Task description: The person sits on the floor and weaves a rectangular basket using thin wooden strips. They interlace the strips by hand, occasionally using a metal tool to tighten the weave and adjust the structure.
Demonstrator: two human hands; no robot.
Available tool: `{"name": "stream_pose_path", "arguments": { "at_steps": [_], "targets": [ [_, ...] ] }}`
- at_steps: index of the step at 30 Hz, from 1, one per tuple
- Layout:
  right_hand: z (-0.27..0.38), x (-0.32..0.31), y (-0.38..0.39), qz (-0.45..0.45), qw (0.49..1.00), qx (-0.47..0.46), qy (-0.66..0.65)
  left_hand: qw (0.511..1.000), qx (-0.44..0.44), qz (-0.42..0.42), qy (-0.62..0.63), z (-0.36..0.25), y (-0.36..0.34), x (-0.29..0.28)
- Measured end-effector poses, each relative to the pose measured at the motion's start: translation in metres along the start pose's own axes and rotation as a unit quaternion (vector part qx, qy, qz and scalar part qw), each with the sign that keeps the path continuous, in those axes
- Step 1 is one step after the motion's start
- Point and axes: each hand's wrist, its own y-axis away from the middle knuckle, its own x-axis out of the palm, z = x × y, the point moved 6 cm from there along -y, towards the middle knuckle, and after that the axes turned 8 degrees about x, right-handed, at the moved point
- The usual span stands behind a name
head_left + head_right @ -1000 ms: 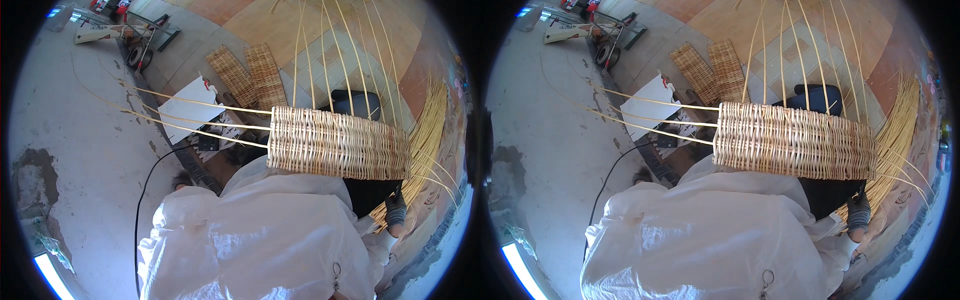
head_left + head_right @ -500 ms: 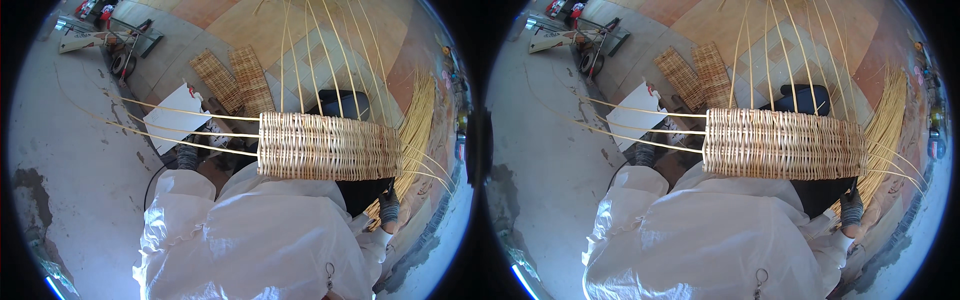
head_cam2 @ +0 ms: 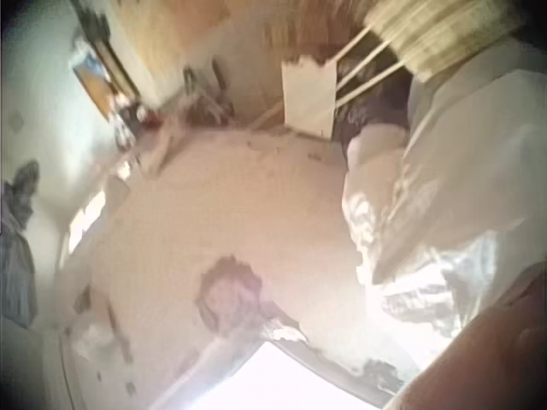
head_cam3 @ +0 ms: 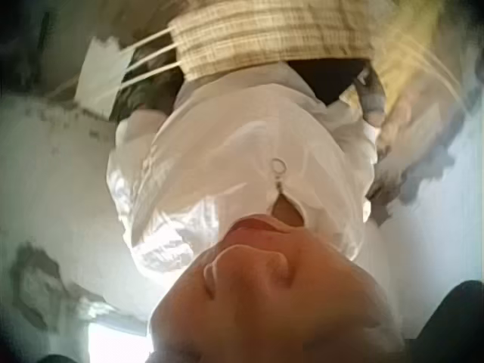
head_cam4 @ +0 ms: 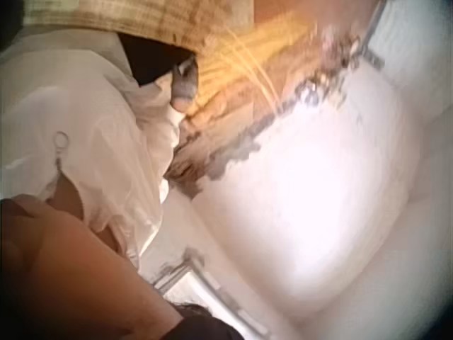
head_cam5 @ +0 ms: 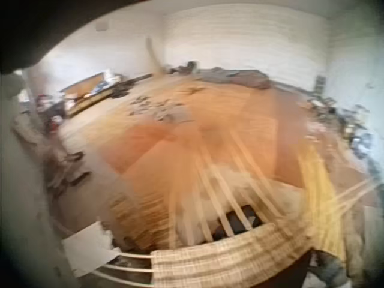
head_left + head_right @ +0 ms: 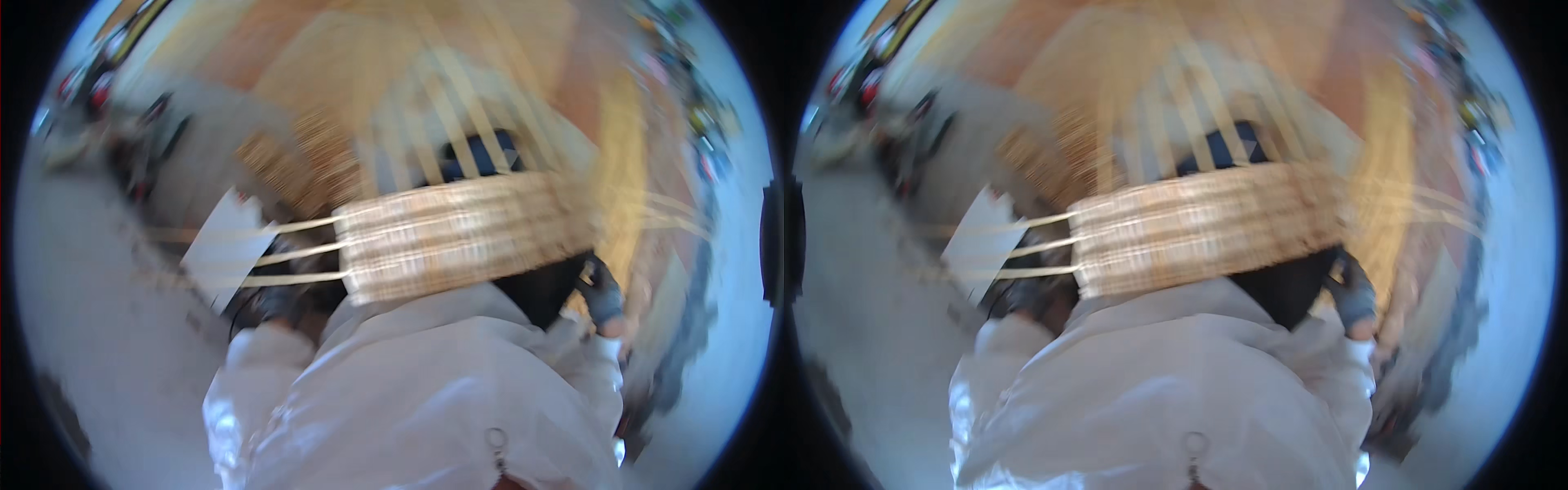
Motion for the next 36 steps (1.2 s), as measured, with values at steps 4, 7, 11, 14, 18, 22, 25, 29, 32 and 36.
{"name": "stream_pose_path", "arguments": {
  "at_steps": [4, 7, 11, 14, 18, 22, 25, 29, 32, 36],
  "targets": [
    [0.014, -0.015, 0.024, 0.014, 0.994, 0.099, 0.039, 0.966, 0.159, 0.201, -0.028, -0.117, 0.038, -0.130],
    [0.027, -0.021, 0.033, 0.020, 0.995, 0.037, 0.089, 0.915, 0.340, 0.216, 0.014, -0.250, 0.079, -0.233],
    [0.020, -0.019, 0.033, 0.022, 0.997, 0.011, -0.078, 0.713, 0.685, -0.143, -0.047, -0.449, 0.070, -0.295],
    [0.011, -0.029, 0.027, -0.050, 0.990, -0.037, -0.127, 0.619, 0.752, -0.167, -0.156, -0.549, 0.024, -0.249],
    [0.015, -0.032, 0.007, -0.083, 0.994, -0.047, 0.050, 0.679, 0.701, -0.137, -0.172, -0.627, -0.028, -0.203],
    [0.028, -0.019, -0.015, -0.061, 0.984, -0.005, 0.164, 0.664, 0.707, -0.173, -0.172, -0.646, -0.039, -0.198],
    [0.015, -0.013, -0.018, -0.024, 0.994, -0.021, 0.103, 0.673, 0.686, -0.172, -0.217, -0.645, -0.054, -0.191],
    [-0.071, -0.001, -0.025, 0.087, 0.939, -0.001, -0.333, 0.657, 0.703, -0.165, -0.214, -0.649, -0.060, -0.187],
    [-0.188, 0.029, -0.049, -0.079, 0.892, 0.215, -0.390, 0.631, 0.732, -0.168, -0.197, -0.656, -0.050, -0.188],
    [-0.298, 0.113, -0.084, -0.089, 0.912, 0.395, -0.064, 0.643, 0.736, -0.123, -0.171, -0.663, -0.046, -0.185]
  ]
}}
